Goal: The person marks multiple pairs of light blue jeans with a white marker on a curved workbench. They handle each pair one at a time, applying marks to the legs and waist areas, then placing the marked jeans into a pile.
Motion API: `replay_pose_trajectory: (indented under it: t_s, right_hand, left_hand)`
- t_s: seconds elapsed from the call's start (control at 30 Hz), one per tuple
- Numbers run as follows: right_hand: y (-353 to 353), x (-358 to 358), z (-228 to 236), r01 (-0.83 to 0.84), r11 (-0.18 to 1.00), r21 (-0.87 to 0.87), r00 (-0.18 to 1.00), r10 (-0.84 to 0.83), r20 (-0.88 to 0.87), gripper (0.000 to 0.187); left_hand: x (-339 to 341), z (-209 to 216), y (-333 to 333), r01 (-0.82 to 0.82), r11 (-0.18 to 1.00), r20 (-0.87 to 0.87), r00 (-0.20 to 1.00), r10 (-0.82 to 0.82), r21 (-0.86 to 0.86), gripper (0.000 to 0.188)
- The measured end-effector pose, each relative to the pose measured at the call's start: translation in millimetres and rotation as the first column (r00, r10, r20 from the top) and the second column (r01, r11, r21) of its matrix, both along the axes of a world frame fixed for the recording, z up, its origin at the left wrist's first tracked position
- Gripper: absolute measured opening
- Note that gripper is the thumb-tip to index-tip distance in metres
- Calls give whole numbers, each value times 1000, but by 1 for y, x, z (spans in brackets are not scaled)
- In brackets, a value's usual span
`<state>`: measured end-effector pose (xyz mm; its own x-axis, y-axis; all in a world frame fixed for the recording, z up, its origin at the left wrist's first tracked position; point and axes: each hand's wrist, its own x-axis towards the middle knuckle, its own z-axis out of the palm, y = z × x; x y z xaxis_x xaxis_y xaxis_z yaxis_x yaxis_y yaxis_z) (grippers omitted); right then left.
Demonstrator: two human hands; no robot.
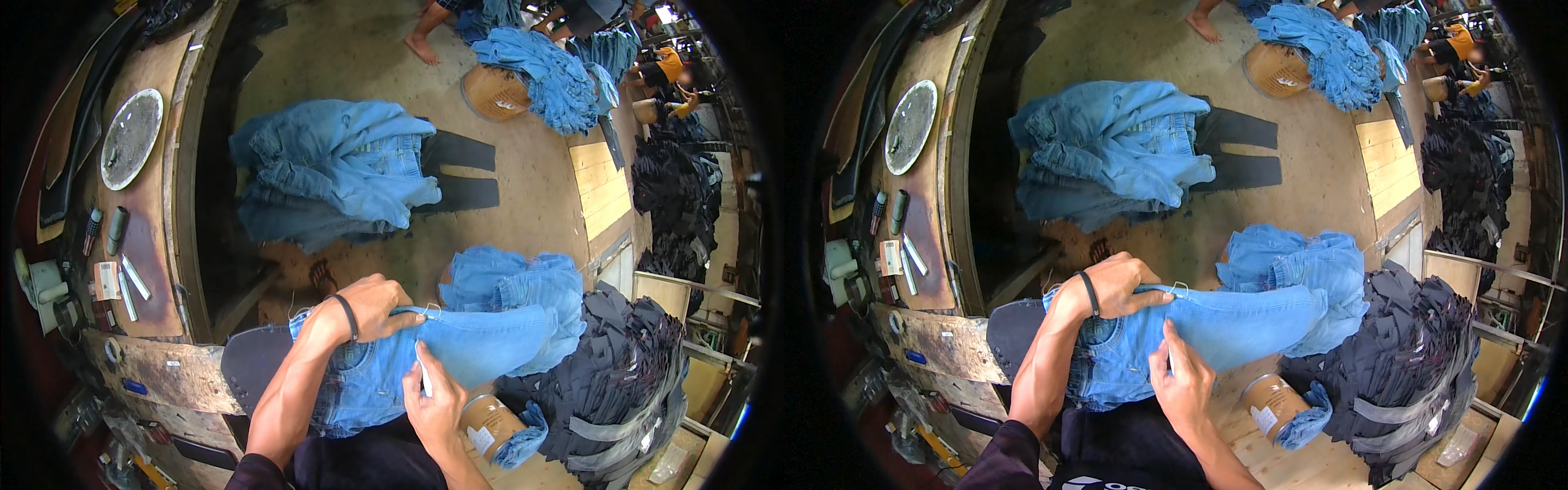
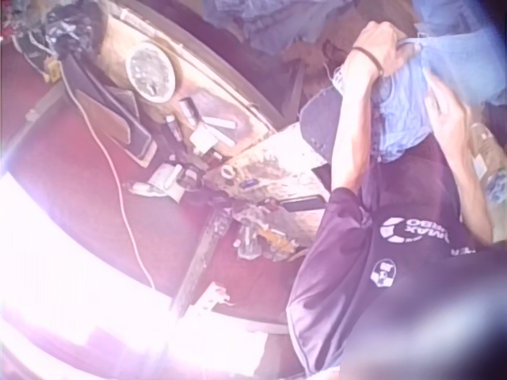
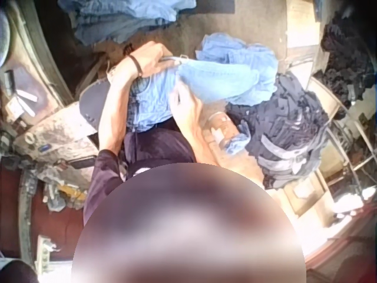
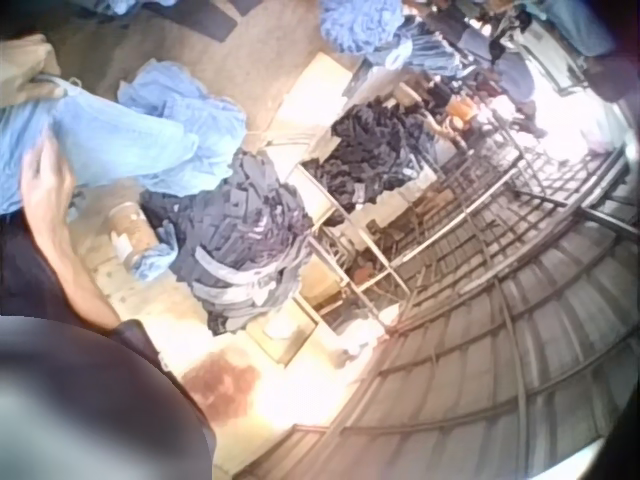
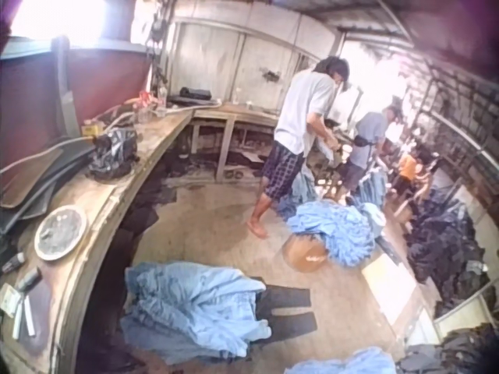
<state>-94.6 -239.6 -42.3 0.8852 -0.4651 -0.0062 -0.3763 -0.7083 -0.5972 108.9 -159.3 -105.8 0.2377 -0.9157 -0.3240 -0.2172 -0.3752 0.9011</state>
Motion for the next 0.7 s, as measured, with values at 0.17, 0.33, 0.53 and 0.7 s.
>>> replay_pose_trajectory:
  t_s: [0.17,0.33,0.53,0.7]
  right_hand:
    - [1,-1,0,19,1000,-3,999,-18,29,38]
    - [0,0,2,51,999,6,998,-50,-42,38]
    - [1,-1,5,75,995,64,994,-69,-90,33]
    - [0,0,-1,10,1000,23,1000,-10,2,35]
  left_hand:
    - [0,0,-1,37,999,23,999,-38,40,40]
    - [0,-1,-1,13,1000,5,1000,-13,10,40]
    - [-1,0,0,6,1000,-4,1000,-6,5,40]
    - [-1,-2,0,12,1000,7,1000,-12,3,39]
